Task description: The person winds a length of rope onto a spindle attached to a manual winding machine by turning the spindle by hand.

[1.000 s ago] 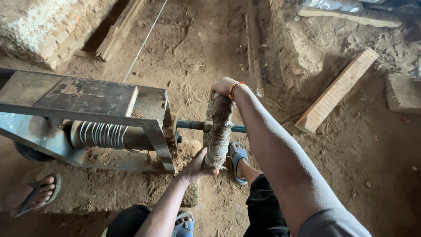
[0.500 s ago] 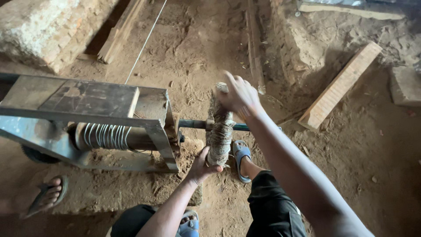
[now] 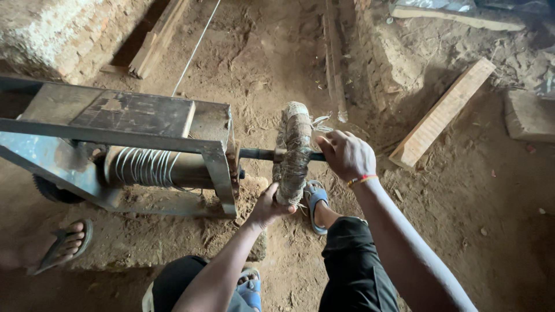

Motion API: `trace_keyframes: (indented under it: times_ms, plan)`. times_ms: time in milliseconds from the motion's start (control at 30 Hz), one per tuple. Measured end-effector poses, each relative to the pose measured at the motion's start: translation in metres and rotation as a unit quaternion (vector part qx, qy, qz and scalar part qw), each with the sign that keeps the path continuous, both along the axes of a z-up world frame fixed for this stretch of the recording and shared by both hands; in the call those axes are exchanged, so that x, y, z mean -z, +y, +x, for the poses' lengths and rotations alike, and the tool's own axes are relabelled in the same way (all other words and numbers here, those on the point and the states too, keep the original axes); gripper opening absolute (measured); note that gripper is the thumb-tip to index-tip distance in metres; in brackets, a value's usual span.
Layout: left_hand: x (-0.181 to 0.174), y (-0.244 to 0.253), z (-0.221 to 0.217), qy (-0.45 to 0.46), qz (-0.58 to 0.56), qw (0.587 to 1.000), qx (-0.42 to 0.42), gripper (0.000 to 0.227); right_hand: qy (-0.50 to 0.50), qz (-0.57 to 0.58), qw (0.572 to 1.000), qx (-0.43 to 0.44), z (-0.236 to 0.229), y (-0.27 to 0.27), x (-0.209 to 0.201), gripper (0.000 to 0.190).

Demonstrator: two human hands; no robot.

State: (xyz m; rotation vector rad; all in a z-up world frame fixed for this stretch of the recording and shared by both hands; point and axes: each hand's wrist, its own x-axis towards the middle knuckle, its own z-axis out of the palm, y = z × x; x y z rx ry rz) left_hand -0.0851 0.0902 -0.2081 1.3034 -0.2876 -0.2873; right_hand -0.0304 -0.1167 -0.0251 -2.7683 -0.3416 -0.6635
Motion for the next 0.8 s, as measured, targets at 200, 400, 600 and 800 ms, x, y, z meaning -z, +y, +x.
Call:
trace_keyframes:
  times_ms: [200,400,600,800]
  plan:
    - [0.002,-0.005,0.0,0.008,-0.009,1.0,-0.012,0.108,0.034,-0.004,0.999,0.015,0.02,-0.001,-0.008,0.04]
    - [-0.002,-0.01,-0.004,0.009,-0.02,1.0,-0.013,0.093,0.075,0.024,0.997,0.017,0.028,0.001,-0.02,0.037]
    - [-0.01,-0.009,-0.005,0.007,0.038,0.998,-0.041,0.094,0.071,0.022,0.997,0.027,0.044,0.001,-0.021,0.036]
    - [-0.009,0.003,-0.002,-0.01,0.012,1.0,0.019,0.095,0.063,0.021,0.997,0.034,0.055,-0.002,-0.018,0.037]
